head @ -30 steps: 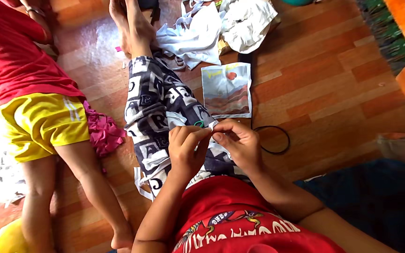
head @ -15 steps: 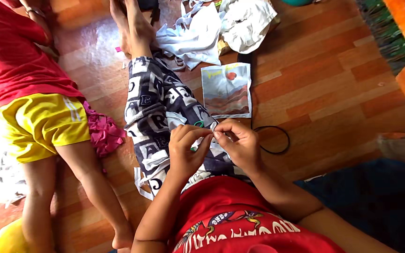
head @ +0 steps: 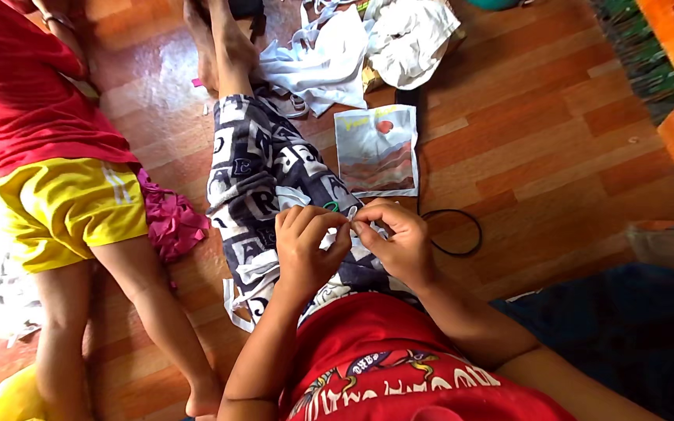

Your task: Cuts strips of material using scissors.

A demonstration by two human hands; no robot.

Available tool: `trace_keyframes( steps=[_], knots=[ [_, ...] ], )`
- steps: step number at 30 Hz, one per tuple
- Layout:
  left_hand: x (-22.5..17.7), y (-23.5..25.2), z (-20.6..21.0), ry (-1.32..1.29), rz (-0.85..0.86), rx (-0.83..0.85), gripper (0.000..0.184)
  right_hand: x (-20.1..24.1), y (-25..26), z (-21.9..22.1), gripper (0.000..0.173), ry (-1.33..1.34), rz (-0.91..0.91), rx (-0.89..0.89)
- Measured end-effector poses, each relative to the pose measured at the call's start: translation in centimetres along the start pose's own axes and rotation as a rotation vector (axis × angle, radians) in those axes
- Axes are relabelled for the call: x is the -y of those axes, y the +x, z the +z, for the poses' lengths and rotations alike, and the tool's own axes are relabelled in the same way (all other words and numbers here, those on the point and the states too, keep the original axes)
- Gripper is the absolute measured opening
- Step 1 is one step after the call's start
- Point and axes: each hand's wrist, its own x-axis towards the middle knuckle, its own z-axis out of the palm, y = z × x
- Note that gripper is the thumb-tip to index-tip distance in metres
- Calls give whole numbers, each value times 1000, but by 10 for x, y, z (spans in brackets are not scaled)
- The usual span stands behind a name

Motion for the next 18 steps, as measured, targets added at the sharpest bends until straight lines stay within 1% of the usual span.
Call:
trace_keyframes(
  steps=[9, 18],
  knots=[
    [-2, -1, -1, 37, 36, -24, 4, 2, 1, -1, 8, 1, -2, -7],
    [-4, -2, -2, -3, 1, -12, 5, 2, 2, -3, 11, -8, -43, 13]
  ],
)
